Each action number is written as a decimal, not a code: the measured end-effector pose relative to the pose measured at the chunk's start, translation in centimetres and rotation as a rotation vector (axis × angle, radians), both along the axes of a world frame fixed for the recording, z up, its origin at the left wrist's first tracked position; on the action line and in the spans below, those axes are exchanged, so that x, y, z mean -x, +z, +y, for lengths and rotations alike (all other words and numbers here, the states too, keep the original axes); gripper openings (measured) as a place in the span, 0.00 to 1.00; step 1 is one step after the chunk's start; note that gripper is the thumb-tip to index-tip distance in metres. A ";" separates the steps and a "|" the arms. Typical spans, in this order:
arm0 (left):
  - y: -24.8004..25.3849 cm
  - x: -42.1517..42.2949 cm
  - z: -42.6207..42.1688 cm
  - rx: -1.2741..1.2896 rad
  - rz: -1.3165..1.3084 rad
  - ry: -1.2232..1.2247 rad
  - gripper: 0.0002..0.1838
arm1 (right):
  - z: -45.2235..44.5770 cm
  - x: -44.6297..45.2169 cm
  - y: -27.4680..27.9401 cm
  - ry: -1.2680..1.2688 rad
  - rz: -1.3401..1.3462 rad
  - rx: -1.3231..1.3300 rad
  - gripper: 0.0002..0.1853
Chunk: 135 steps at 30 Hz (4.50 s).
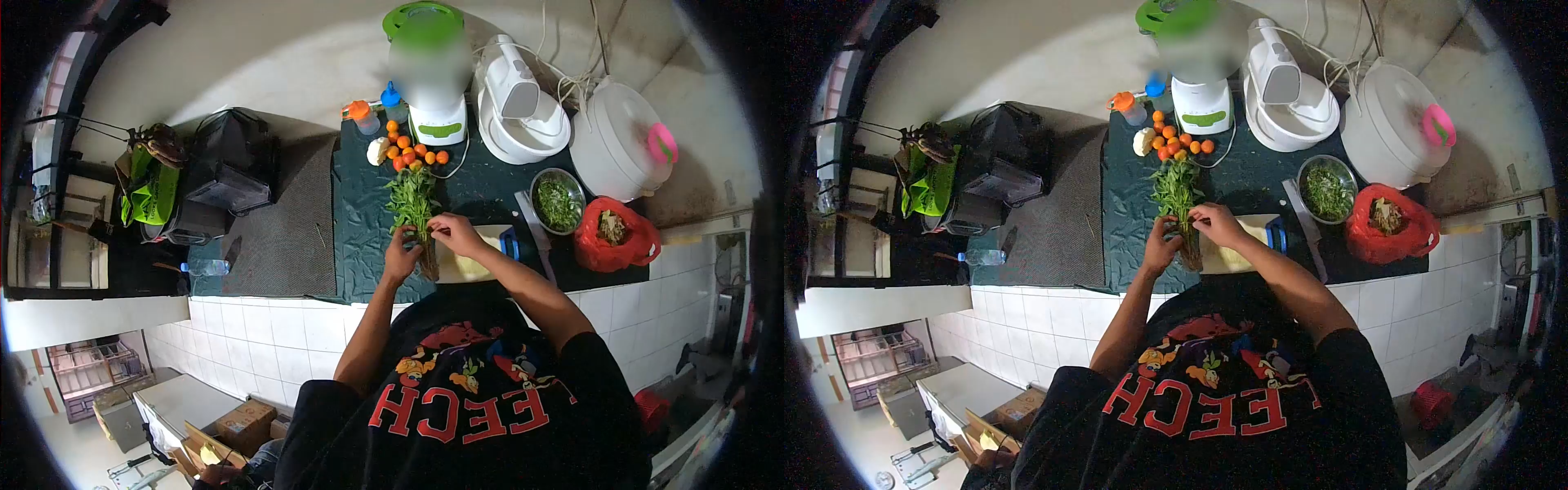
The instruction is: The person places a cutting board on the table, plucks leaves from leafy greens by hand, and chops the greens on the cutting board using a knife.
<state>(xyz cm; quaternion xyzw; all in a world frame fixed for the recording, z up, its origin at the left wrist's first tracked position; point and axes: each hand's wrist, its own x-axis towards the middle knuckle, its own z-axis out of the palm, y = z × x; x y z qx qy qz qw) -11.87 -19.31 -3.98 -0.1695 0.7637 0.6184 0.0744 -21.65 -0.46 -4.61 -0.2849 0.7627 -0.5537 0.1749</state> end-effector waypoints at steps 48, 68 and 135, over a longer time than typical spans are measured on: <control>4.2 -0.4 1.7 0.418 0.351 0.008 0.22 | 0.2 2.0 3.3 0.053 -0.731 -0.249 0.13; 2.2 1.5 1.2 0.340 0.250 -0.089 0.16 | 0.5 1.7 5.8 0.179 0.316 -0.219 0.08; -0.1 1.8 -2.6 0.273 -0.217 -0.016 0.29 | 3.4 -0.5 -3.5 -0.423 -0.520 -0.119 0.05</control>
